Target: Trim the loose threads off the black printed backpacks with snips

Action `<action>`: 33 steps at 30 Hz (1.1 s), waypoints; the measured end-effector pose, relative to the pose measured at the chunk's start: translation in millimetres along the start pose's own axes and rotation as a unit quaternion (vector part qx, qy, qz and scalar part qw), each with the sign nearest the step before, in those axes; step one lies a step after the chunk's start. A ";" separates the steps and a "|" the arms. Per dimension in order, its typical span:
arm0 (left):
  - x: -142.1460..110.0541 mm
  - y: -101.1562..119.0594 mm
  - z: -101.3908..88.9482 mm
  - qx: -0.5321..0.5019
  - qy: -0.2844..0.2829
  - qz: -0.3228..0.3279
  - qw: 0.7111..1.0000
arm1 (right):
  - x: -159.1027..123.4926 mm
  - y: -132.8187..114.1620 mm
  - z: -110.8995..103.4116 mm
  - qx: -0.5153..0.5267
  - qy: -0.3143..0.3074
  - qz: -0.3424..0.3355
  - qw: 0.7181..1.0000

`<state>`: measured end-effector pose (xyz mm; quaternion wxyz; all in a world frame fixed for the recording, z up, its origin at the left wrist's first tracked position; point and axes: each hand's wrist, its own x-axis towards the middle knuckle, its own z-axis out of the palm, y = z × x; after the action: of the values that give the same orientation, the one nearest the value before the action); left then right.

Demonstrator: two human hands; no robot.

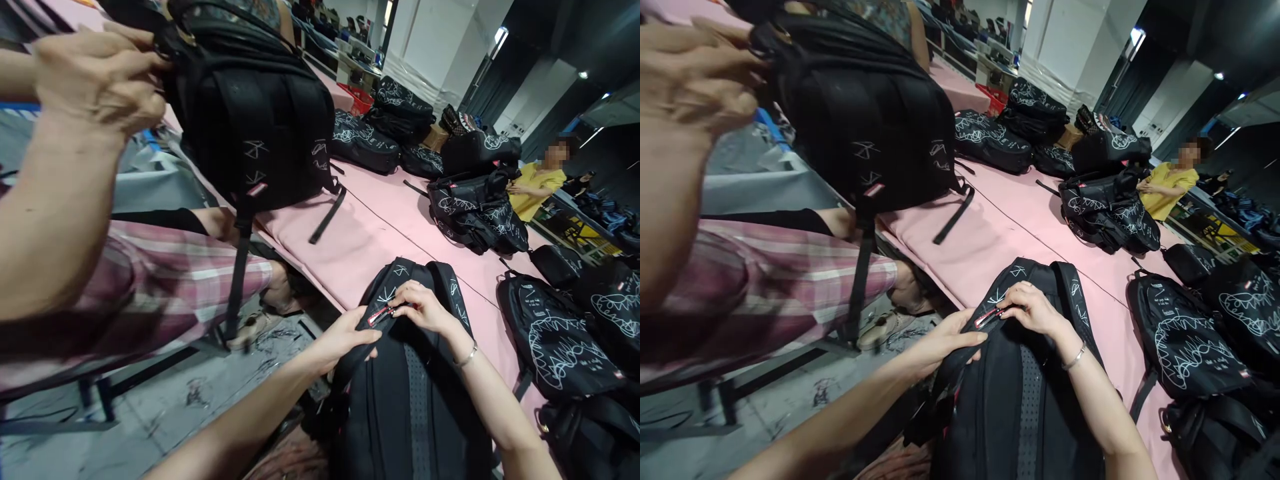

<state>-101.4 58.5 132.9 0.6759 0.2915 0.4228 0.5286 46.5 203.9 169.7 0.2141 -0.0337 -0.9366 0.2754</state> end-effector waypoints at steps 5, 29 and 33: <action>-1.5 1.7 4.6 -0.003 0.003 -0.003 1.000 | -4.0 -0.2 1.8 0.008 0.014 0.009 1.000; -3.9 -0.6 8.0 -0.015 0.010 -0.013 1.000 | -7.2 -6.8 1.8 0.044 0.016 0.044 0.998; -4.3 -1.7 8.9 -0.009 0.013 -0.016 1.000 | -4.0 -10.5 2.6 0.021 0.003 0.032 0.999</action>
<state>-93.2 54.3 136.8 0.6813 0.2719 0.4314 0.5252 49.6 193.0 171.8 0.2086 -0.0602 -0.9284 0.3015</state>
